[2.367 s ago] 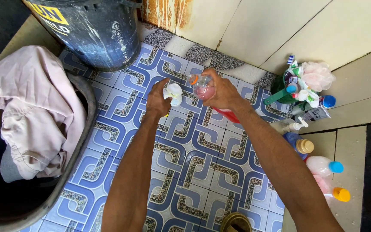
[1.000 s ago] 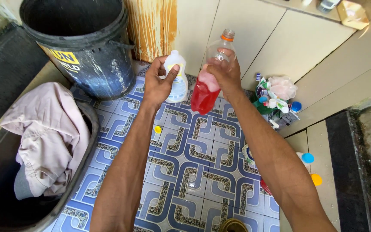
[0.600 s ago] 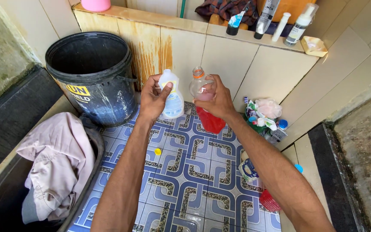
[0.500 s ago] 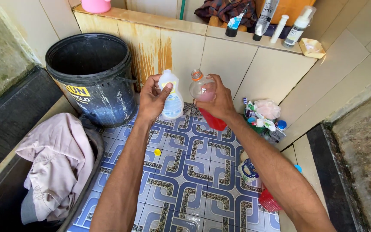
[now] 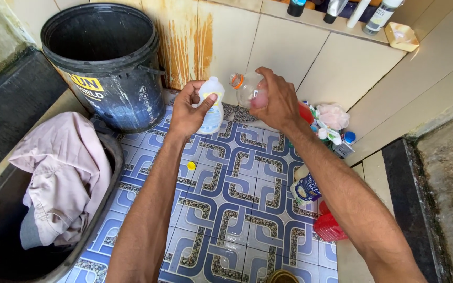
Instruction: Organizing and sorting various cleaning and personal care bottles on the bathroom floor
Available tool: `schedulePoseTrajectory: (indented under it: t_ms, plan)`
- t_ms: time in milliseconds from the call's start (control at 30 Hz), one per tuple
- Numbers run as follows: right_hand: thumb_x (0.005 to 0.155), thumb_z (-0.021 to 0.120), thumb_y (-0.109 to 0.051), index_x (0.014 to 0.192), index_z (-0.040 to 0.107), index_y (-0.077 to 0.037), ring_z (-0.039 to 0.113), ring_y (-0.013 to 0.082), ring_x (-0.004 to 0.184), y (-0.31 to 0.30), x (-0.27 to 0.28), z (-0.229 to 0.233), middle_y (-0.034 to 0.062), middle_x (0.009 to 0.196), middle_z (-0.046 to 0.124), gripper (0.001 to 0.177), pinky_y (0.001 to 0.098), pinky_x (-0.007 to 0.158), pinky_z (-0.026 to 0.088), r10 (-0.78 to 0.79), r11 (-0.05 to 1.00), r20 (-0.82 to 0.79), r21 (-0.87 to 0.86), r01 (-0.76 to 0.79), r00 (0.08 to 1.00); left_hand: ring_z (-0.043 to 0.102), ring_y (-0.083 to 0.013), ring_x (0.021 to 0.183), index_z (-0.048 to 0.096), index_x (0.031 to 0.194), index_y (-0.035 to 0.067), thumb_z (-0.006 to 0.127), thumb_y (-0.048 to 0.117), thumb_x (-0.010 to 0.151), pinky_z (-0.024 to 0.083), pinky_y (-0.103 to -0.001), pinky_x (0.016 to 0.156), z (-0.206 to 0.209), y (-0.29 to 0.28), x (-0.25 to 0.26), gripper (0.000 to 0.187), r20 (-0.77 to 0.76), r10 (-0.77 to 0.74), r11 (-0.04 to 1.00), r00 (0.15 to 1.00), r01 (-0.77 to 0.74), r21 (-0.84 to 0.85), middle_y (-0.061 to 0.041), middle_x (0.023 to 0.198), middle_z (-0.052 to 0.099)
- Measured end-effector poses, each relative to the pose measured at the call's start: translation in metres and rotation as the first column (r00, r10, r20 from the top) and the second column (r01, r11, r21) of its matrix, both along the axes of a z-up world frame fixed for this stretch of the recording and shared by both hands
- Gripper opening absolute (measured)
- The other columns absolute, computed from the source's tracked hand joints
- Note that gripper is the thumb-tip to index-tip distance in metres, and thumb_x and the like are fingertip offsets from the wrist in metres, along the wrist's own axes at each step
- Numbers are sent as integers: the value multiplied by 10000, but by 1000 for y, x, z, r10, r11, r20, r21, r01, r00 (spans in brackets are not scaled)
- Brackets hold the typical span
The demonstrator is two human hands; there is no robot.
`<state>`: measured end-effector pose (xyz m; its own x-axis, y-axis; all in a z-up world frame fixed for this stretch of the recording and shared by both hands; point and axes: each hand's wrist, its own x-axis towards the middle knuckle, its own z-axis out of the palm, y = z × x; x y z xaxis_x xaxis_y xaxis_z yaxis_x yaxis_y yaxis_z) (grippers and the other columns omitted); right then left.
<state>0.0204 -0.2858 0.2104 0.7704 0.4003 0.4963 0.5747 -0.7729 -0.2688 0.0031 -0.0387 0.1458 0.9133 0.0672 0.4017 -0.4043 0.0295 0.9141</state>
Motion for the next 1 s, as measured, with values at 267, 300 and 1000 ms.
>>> schedulePoseTrajectory:
  t_ms: [267, 300, 1000]
  plan:
    - [559, 1007, -158, 1431, 451, -122, 609, 296, 1121, 7, -1, -1, 107, 1127, 662, 1035, 502, 1004, 417, -4, 989, 20, -150, 7, 1000, 672, -99, 916, 640, 1236, 83, 777, 182, 932, 588, -290, 794, -19, -2, -7, 348, -101, -6, 1000, 995, 7, 3, -33, 1024, 744]
    - [569, 1012, -155, 1430, 455, -124, 606, 299, 1129, 7, -1, -2, 103, 1130, 661, 1026, 502, 1001, 417, 0, 986, 35, -170, 6, 999, 676, -101, 916, 642, 1235, 89, 776, 187, 930, 589, -295, 798, -23, -1, -7, 346, -121, -12, 1000, 993, 12, 0, -34, 1025, 742]
    - [561, 1026, -252, 1433, 490, -143, 599, 278, 1129, 7, 7, -16, 106, 1148, 659, 1029, 478, 955, 444, -28, 943, 52, -330, 44, 998, 653, -149, 959, 657, 1241, 134, 778, 237, 916, 588, -339, 824, -46, -6, -13, 362, -247, 11, 995, 969, 15, 102, -46, 1039, 702]
